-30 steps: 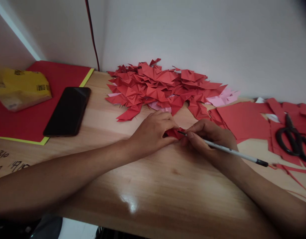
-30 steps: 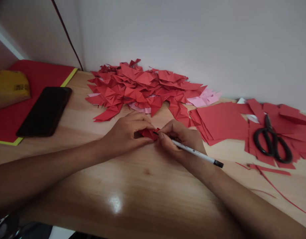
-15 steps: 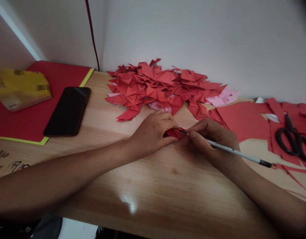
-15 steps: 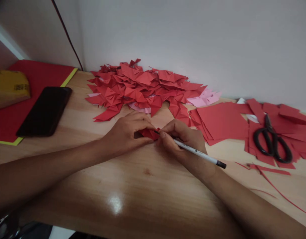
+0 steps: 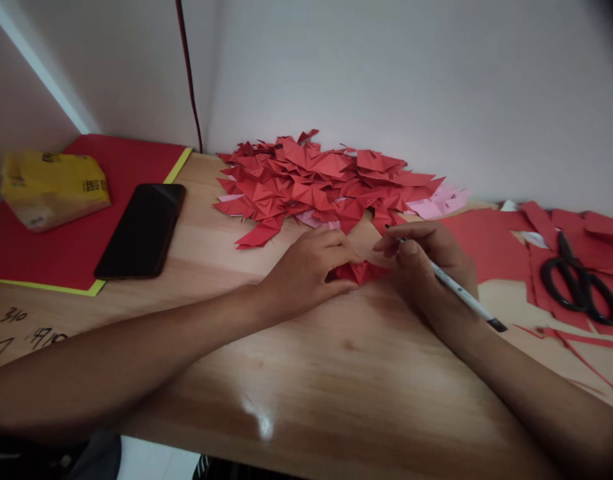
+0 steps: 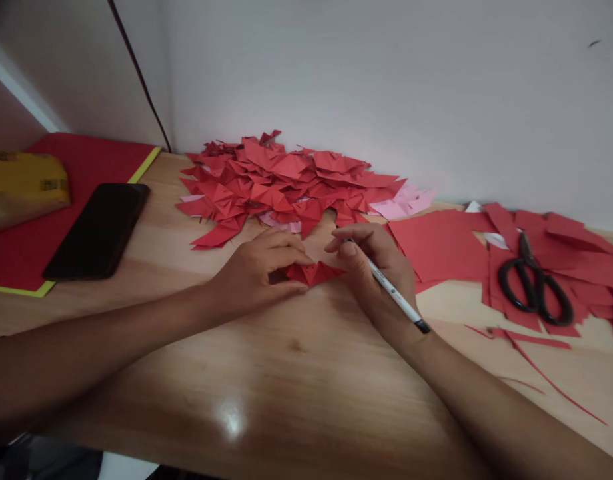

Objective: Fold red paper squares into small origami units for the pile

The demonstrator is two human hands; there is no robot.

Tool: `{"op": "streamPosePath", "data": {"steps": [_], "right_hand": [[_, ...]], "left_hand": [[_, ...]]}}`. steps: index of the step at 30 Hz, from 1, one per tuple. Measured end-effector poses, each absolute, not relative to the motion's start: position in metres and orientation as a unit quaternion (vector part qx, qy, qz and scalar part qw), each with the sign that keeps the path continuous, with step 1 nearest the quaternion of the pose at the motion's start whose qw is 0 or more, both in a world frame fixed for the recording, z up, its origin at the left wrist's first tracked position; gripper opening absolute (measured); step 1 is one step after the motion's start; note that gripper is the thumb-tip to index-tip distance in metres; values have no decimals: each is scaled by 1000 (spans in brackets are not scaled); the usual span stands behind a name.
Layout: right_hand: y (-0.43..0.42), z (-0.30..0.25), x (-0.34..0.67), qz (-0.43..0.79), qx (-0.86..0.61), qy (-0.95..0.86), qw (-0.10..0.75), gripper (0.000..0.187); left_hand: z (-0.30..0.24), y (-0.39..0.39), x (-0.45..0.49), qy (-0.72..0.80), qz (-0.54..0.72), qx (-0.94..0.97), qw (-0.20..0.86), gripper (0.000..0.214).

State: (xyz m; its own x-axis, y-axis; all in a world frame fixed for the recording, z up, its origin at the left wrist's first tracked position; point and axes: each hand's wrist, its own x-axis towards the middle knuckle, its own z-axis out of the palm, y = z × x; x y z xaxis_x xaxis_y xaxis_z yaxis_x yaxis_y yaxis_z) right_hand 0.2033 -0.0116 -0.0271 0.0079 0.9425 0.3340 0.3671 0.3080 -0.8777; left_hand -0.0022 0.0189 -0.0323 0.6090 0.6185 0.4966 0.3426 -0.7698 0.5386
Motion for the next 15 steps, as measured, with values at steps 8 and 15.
{"op": "streamPosePath", "data": {"steps": [8, 15], "right_hand": [[-4, -33, 208, 274, -555, -682, 389, 32], [-3, -30, 207, 242, -573, -694, 361, 24]], "left_hand": [[-30, 18, -4, 279, 376, 866, 178, 23], [-26, 16, -6, 304, 365, 865, 164, 28]]}}
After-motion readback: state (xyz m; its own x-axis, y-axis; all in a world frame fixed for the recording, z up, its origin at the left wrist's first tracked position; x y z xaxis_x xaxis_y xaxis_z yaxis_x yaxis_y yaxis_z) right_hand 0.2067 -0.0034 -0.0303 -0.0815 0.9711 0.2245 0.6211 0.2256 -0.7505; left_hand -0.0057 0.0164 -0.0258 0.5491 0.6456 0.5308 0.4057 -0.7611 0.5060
